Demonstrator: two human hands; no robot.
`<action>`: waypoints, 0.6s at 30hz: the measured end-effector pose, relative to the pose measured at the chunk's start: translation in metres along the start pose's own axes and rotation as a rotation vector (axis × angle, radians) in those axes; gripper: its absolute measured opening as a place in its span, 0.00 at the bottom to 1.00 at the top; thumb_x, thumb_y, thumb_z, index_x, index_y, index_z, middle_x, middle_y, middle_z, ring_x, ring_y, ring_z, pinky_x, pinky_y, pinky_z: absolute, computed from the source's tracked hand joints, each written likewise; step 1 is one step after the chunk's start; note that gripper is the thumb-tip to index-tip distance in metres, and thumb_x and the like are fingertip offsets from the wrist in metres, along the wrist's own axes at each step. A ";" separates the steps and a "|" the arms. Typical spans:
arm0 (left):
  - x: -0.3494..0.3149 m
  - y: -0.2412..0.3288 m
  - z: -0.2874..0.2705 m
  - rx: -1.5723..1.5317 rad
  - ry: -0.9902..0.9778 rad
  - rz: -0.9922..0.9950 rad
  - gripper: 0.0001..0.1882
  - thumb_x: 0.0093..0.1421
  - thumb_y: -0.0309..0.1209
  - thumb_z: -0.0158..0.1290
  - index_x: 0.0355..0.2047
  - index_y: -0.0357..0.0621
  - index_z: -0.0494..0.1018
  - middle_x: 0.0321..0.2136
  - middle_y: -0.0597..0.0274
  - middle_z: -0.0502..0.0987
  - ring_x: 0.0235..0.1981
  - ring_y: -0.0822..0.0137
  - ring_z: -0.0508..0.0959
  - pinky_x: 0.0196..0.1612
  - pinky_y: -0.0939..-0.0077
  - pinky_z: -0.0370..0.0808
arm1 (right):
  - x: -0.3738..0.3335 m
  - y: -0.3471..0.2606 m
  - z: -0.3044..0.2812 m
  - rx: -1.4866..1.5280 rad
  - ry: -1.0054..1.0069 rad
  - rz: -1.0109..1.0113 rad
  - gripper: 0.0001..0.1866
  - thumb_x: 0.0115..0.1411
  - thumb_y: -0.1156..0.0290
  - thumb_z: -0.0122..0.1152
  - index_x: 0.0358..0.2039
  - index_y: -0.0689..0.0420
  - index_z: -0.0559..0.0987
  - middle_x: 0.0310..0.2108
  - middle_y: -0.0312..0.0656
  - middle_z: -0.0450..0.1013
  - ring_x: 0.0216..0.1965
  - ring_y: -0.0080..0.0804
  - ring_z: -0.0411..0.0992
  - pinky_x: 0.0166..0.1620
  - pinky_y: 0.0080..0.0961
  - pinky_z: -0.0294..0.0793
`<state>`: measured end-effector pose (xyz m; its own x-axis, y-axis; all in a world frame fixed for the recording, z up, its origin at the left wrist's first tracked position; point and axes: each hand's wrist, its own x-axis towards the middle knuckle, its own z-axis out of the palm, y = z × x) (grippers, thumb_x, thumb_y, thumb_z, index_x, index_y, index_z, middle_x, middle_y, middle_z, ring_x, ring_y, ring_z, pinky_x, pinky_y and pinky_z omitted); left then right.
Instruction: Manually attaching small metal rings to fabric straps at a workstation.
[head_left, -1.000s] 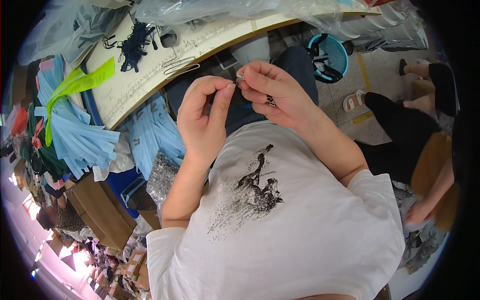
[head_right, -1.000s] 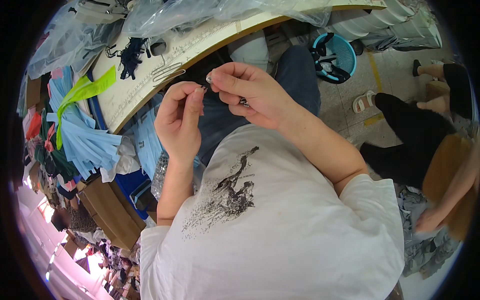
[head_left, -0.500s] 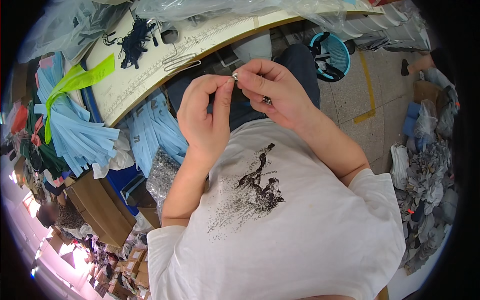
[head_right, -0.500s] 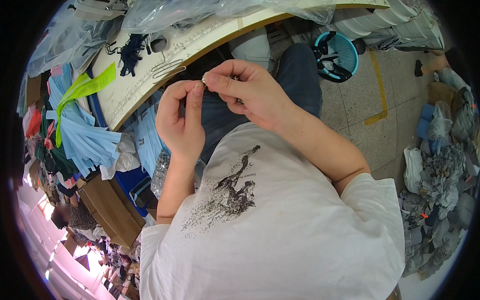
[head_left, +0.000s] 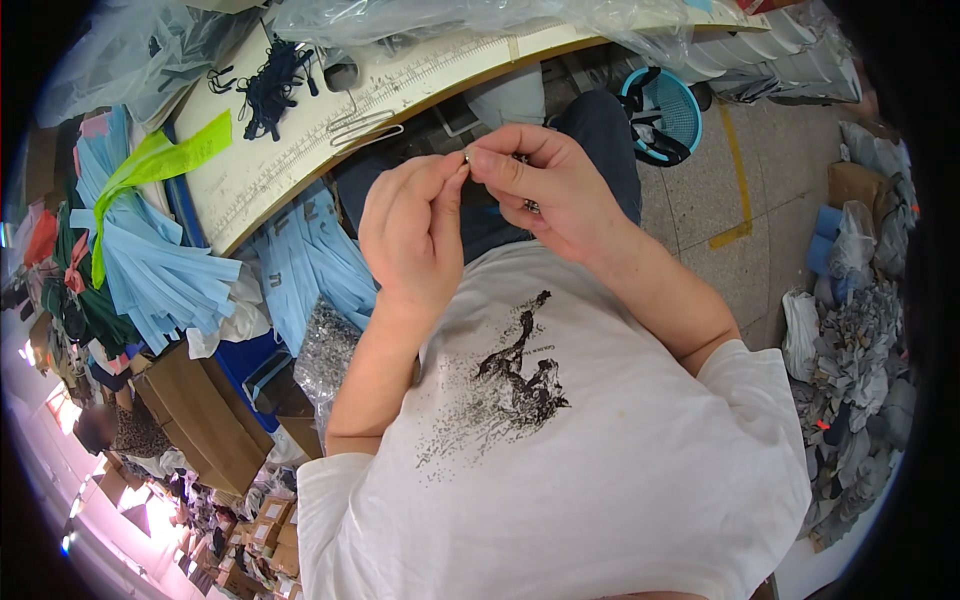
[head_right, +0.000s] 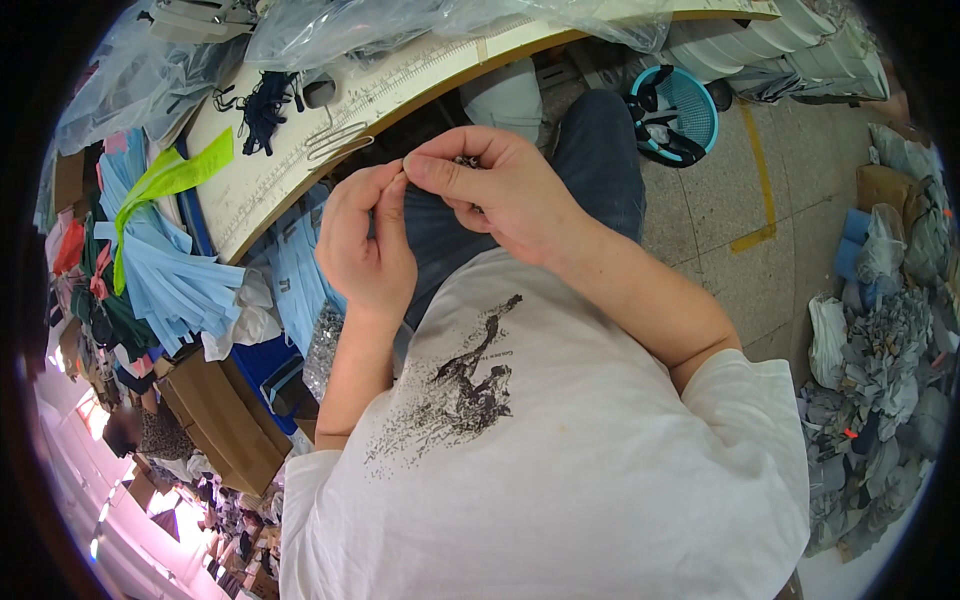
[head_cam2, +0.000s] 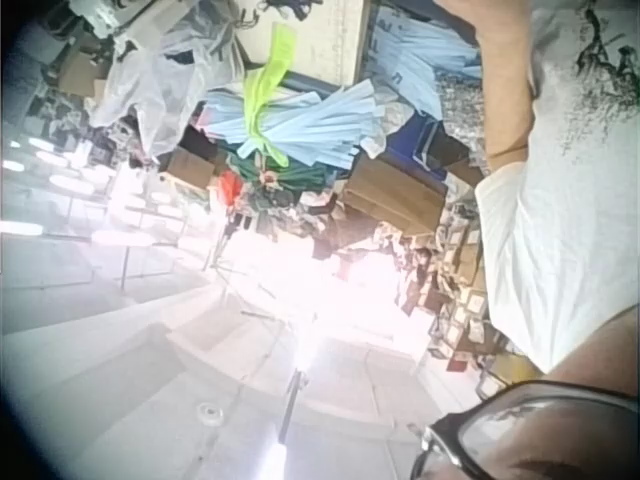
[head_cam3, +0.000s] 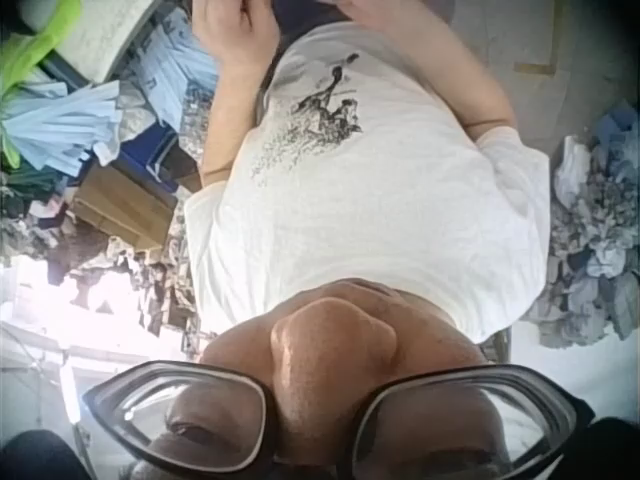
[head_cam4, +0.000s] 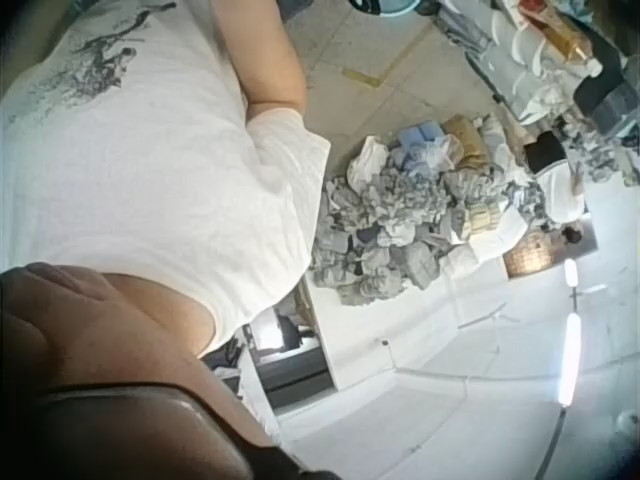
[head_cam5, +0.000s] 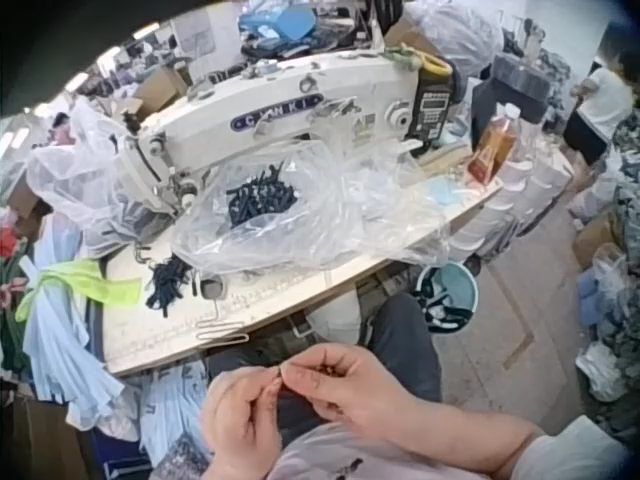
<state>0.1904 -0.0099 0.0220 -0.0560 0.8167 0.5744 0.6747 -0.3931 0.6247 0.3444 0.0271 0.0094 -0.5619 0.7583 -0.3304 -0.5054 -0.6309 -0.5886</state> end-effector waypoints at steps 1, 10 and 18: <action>0.000 -0.002 -0.002 -0.011 -0.021 -0.014 0.09 0.51 0.19 0.60 0.34 0.37 0.77 0.28 0.57 0.78 0.27 0.60 0.77 0.32 0.74 0.72 | 0.000 0.000 -0.001 -0.025 -0.005 -0.007 0.09 0.61 0.71 0.62 0.40 0.61 0.79 0.25 0.30 0.70 0.20 0.11 0.60 0.18 0.10 0.53; 0.008 -0.002 -0.008 -0.019 -0.148 0.008 0.11 0.49 0.20 0.62 0.35 0.38 0.78 0.26 0.59 0.78 0.24 0.63 0.75 0.29 0.76 0.71 | -0.002 -0.010 0.000 -0.196 0.028 0.010 0.10 0.64 0.67 0.58 0.39 0.61 0.78 0.26 0.29 0.70 0.19 0.09 0.57 0.18 0.10 0.51; -0.004 -0.004 -0.001 -0.409 -0.034 -0.237 0.10 0.50 0.13 0.56 0.33 0.35 0.74 0.29 0.59 0.78 0.27 0.73 0.75 0.30 0.81 0.72 | -0.002 -0.006 0.000 -0.168 0.089 -0.056 0.10 0.65 0.65 0.56 0.37 0.59 0.76 0.22 0.26 0.63 0.18 0.09 0.54 0.17 0.10 0.49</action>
<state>0.1872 -0.0127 0.0181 -0.1451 0.9147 0.3771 0.3000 -0.3225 0.8978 0.3485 0.0299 0.0137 -0.4719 0.8076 -0.3536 -0.4135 -0.5569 -0.7203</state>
